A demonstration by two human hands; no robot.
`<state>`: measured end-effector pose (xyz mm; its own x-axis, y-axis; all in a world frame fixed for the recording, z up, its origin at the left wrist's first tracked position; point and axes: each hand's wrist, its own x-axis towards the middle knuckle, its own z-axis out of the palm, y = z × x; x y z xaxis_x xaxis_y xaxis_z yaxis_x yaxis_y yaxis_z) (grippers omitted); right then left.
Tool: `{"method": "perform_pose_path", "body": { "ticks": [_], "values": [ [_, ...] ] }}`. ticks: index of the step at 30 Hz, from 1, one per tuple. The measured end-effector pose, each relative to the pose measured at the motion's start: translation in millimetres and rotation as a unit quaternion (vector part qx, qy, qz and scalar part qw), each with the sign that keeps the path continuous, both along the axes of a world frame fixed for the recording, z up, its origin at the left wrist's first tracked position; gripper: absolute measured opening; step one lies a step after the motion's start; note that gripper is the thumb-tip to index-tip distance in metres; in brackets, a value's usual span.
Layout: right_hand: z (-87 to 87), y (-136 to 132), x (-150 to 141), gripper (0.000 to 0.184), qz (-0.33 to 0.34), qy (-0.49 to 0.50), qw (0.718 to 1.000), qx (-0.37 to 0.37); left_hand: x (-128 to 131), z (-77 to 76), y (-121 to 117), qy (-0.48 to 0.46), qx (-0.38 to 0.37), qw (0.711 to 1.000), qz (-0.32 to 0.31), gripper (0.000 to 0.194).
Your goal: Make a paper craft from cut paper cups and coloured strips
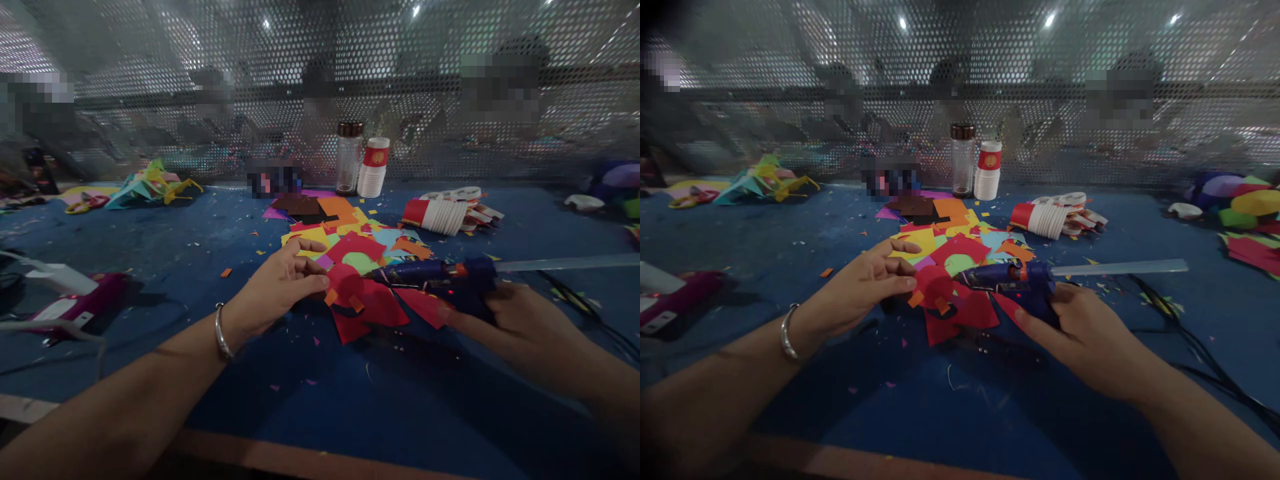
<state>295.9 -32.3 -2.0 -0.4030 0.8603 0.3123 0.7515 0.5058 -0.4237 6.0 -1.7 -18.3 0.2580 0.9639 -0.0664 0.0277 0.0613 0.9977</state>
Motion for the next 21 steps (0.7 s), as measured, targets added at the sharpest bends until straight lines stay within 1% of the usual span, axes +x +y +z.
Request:
{"method": "perform_pose_path", "body": {
  "ticks": [4,9,13,16,19,21],
  "values": [
    [-1.4,-0.4,0.1,0.051,-0.005,0.000,1.000,-0.006,-0.3,-0.4,0.0,-0.001,0.001,1.000,0.002,0.049],
    [1.4,-1.8,-1.2,0.048,0.000,0.007,1.000,0.003,-1.2,-2.0,1.1,-0.003,0.005,1.000,0.000,0.050],
    [1.9,-2.8,0.5,0.051,0.005,-0.004,1.000,0.013,-1.1,-1.7,1.1,-0.002,0.004,1.000,0.001,0.051],
    [-0.3,-2.4,1.6,0.053,0.012,-0.024,0.999,0.026,-0.7,-0.5,0.5,0.001,0.001,1.000,0.000,0.051],
    [-4.3,-1.1,1.4,0.056,0.004,-0.038,0.999,0.036,-0.9,0.3,0.5,0.004,-0.008,1.000,0.004,0.049],
    [-6.4,-0.4,0.8,0.053,-0.001,-0.036,0.999,0.022,-1.3,0.3,0.9,-0.001,-0.018,1.000,0.004,0.050]
  ]
}}
